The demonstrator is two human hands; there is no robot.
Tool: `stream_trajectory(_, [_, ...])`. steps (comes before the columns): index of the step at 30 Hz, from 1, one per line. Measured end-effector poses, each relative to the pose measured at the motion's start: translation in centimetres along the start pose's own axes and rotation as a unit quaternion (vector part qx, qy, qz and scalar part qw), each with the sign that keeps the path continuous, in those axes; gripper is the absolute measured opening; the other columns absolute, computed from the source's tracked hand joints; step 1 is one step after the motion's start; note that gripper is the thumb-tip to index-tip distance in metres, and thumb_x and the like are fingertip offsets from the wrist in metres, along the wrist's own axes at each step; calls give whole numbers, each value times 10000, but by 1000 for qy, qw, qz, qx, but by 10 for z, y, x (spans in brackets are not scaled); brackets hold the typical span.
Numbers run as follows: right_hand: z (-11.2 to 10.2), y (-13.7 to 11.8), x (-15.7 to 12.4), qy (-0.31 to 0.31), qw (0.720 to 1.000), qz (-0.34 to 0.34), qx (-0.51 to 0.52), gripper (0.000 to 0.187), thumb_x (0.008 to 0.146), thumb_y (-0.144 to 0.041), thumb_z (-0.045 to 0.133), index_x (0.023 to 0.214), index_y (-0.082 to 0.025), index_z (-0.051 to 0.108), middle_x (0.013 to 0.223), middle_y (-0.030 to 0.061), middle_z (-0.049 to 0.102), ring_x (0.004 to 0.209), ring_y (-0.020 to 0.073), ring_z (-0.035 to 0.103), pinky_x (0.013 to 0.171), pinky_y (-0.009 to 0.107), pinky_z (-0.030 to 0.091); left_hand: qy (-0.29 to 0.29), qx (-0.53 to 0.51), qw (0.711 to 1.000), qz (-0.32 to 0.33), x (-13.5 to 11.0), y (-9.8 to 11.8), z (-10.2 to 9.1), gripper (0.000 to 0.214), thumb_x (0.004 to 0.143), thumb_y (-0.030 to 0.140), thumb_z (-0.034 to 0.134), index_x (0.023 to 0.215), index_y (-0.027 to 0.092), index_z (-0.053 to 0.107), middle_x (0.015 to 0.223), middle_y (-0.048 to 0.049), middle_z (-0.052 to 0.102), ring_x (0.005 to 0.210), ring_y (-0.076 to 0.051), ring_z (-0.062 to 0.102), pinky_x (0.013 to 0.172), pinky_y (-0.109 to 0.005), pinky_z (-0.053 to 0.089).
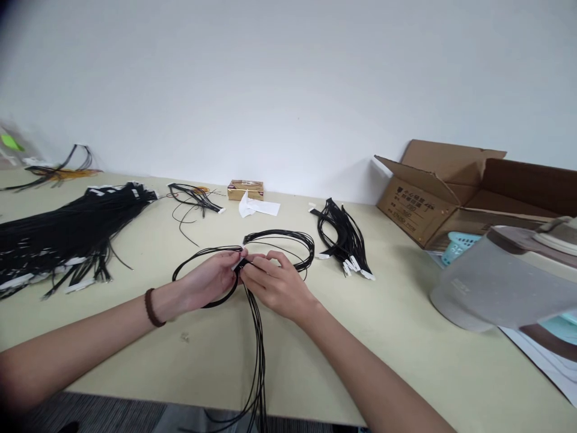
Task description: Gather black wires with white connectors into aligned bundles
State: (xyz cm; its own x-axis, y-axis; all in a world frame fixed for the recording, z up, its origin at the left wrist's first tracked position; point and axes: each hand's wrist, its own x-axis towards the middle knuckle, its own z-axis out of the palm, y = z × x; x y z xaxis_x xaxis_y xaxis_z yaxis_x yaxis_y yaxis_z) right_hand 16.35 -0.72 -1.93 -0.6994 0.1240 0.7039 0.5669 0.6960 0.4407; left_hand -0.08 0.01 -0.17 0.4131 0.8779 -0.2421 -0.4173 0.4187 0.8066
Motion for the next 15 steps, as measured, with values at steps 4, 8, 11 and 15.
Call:
stream_trajectory(4, [2, 0, -1, 20, 997, 34, 61, 174, 815, -93, 527, 955, -183, 578, 877, 15, 669, 984, 130, 560, 763, 306, 432, -18, -16, 1000, 4, 0, -1, -1, 116, 798, 159, 511, 732, 148, 605, 678, -3, 563, 620, -86, 498, 640, -215, 412])
stream_trajectory(8, [-2, -4, 6, 48, 956, 176, 231, 210, 835, -115, 483, 991, -211, 588, 946, 41, 661, 949, 134, 581, 800, 315, 487, -12, 15, 1000, 24, 3, 0, -4, 128, 802, 145, 485, 738, 148, 596, 724, -21, 583, 662, -98, 536, 686, -234, 428])
stream_trajectory(11, [-10, -5, 14, 37, 861, 326, 388, 200, 876, -192, 427, 986, -207, 593, 976, 57, 650, 931, 136, 598, 831, 326, 500, 4, 49, 998, 50, 7, 2, -7, 110, 804, 160, 480, 771, 154, 584, 822, -44, 621, 713, -119, 564, 733, -261, 423])
stream_trajectory(15, [-18, 4, 19, 150, 718, 467, 495, 172, 863, -326, 467, 818, -191, 562, 770, 13, 619, 754, 125, 617, 740, 330, 533, 44, 72, 993, 78, 12, 2, -15, 109, 811, 188, 479, 863, 154, 569, 1044, -81, 629, 761, -127, 578, 727, -264, 418])
